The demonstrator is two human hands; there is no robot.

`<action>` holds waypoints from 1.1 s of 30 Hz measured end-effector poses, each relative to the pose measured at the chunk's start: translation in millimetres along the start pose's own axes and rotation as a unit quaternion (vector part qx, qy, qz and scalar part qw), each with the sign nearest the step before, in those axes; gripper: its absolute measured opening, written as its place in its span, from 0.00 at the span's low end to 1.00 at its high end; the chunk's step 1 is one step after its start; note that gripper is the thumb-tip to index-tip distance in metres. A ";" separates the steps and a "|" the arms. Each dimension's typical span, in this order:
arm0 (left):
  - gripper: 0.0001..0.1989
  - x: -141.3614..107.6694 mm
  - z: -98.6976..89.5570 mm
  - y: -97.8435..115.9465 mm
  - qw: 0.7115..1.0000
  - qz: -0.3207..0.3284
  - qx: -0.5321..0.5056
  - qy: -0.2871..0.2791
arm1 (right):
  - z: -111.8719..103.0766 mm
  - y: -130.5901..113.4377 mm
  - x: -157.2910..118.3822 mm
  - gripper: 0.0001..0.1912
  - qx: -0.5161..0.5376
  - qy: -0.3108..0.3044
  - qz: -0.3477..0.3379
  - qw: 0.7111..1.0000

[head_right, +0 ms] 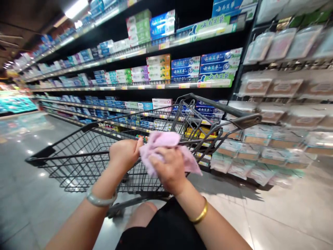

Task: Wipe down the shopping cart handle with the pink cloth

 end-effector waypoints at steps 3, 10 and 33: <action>0.39 -1.2 -0.9 0.8 1.000 0.016 -0.003 -0.010 | 0.3 -16.8 2.6 0.11 0.004 -0.020 -0.069 0.997; 0.38 -4.3 0.6 5.0 0.996 0.074 -0.039 0.030 | 0.8 -23.1 5.6 0.11 0.015 0.071 0.046 0.996; 0.33 -6.8 0.5 6.2 0.988 0.124 -0.077 0.041 | 14.9 -27.3 -7.7 0.14 0.038 -0.290 -0.097 0.951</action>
Point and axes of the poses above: each hand's wrist, its own x-axis towards the middle knuckle, its own z-axis out of the palm, y = z × x, the point moved 4 cm from there along x, towards the middle knuckle, and after that the axes turned 10 degrees about -x, right-handed, at the moved point
